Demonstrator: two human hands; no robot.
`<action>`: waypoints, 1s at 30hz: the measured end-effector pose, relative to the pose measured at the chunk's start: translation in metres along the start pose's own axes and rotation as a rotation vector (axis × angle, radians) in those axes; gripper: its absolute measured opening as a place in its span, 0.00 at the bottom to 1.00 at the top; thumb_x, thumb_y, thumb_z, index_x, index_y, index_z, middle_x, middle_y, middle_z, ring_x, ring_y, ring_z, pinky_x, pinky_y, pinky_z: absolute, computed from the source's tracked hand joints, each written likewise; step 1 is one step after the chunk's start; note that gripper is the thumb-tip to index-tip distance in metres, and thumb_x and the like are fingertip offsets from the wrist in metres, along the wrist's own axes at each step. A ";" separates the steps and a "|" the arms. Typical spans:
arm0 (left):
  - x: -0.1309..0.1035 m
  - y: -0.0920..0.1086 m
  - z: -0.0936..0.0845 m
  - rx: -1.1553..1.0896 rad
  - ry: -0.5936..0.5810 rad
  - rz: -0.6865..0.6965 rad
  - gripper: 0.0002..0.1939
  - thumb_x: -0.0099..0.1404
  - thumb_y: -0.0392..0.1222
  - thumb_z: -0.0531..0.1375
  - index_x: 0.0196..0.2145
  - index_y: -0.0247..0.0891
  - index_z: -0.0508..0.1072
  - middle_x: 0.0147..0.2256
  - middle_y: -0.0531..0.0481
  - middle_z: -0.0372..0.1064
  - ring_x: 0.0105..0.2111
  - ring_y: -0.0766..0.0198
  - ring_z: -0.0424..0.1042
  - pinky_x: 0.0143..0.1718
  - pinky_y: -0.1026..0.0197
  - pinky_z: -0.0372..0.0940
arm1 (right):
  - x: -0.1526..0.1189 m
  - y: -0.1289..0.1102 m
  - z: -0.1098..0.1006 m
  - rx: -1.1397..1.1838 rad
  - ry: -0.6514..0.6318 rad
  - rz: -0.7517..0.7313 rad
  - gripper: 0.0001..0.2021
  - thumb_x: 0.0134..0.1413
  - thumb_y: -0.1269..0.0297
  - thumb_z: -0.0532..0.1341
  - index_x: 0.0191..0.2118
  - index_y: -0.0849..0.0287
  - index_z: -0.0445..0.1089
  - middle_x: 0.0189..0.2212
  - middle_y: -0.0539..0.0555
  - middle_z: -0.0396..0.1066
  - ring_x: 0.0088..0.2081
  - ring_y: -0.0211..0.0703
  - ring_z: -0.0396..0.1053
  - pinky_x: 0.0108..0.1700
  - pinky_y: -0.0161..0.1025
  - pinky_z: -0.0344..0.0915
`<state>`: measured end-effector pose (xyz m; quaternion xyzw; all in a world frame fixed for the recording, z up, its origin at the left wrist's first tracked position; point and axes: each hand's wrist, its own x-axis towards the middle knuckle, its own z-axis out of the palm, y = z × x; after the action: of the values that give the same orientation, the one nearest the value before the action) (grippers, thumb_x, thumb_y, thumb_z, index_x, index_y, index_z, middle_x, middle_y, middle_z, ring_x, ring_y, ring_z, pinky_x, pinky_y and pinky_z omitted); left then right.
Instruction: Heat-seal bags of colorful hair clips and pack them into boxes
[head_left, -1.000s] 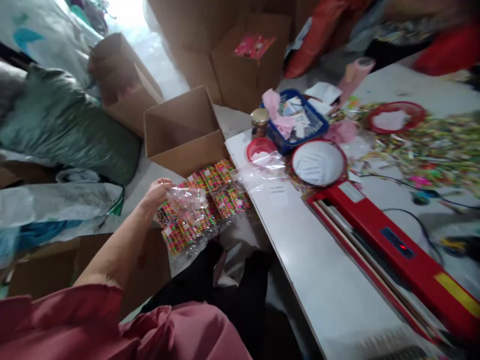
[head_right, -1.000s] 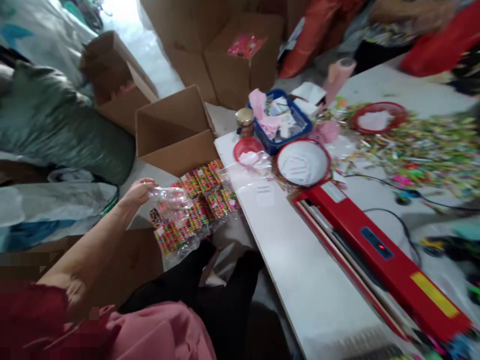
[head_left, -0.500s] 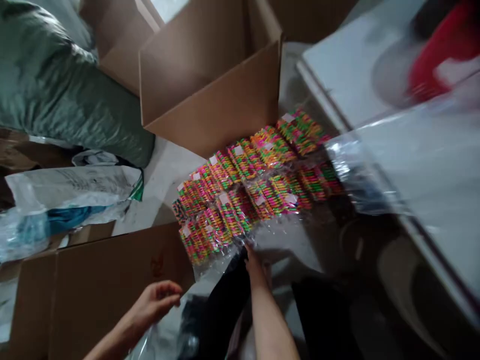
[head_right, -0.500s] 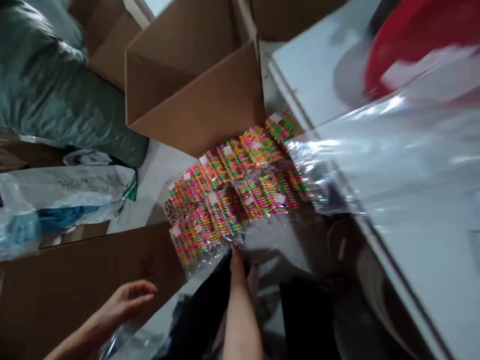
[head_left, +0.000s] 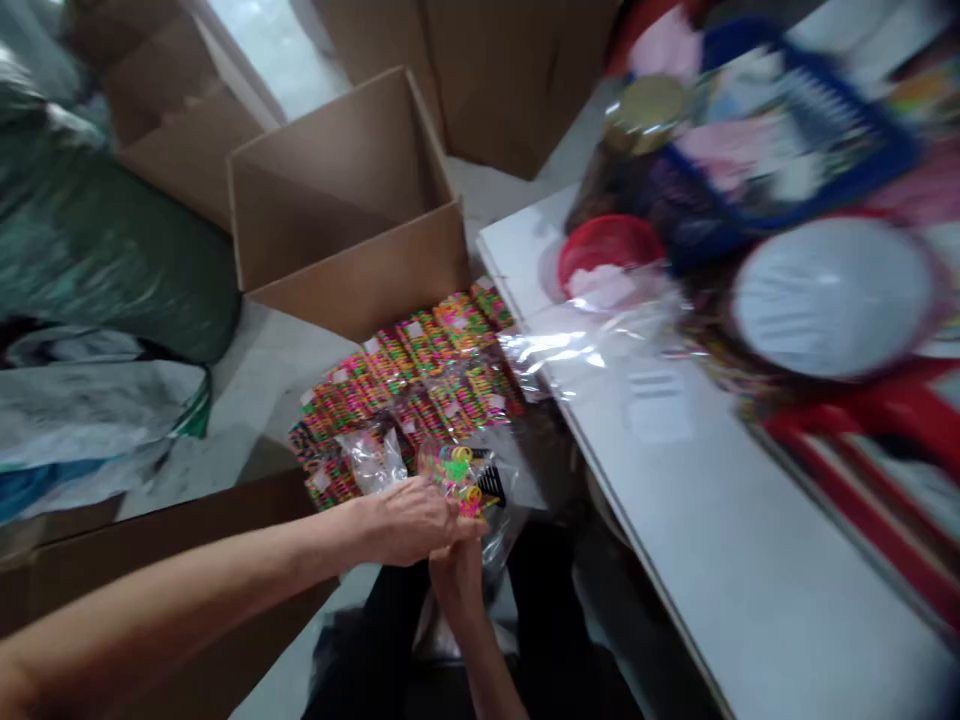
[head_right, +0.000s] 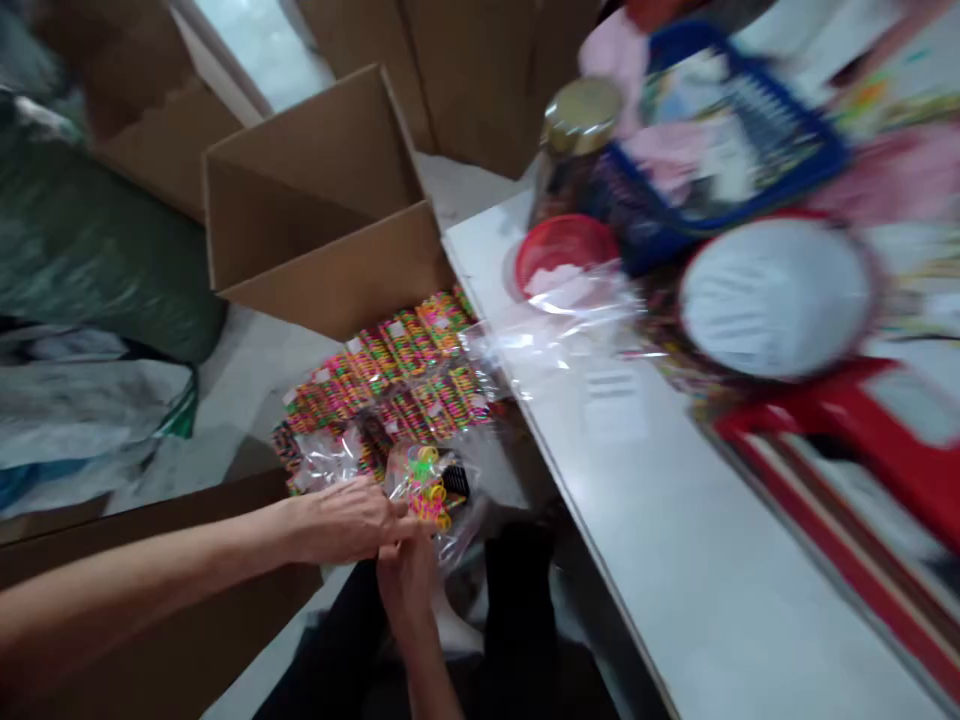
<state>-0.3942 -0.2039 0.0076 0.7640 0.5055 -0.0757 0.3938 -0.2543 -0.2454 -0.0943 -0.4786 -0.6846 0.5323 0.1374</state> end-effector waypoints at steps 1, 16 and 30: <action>0.006 0.018 -0.008 0.104 0.015 0.082 0.17 0.62 0.32 0.53 0.46 0.46 0.70 0.32 0.50 0.70 0.32 0.63 0.69 0.37 0.62 0.59 | -0.021 -0.018 -0.031 0.013 0.025 0.021 0.12 0.56 0.67 0.51 0.35 0.61 0.72 0.29 0.56 0.74 0.31 0.44 0.72 0.32 0.34 0.66; 0.183 0.232 -0.101 0.043 0.107 0.283 0.06 0.60 0.38 0.58 0.26 0.35 0.70 0.38 0.49 0.70 0.33 0.66 0.70 0.34 0.67 0.60 | -0.193 0.026 -0.387 -0.967 0.443 -0.075 0.14 0.63 0.63 0.50 0.52 0.57 0.63 0.30 0.52 0.71 0.26 0.39 0.69 0.27 0.35 0.61; 0.363 0.231 -0.029 -0.444 0.054 -0.364 0.08 0.51 0.40 0.63 0.19 0.35 0.69 0.19 0.52 0.63 0.26 0.63 0.67 0.26 0.66 0.58 | -0.134 0.191 -0.450 0.364 0.624 0.636 0.10 0.40 0.60 0.67 0.23 0.61 0.69 0.22 0.50 0.67 0.23 0.37 0.61 0.27 0.36 0.57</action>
<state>-0.0371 0.0336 -0.0378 0.5575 0.6487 -0.0123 0.5179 0.2249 -0.0888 -0.0378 -0.7694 -0.3261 0.4900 0.2480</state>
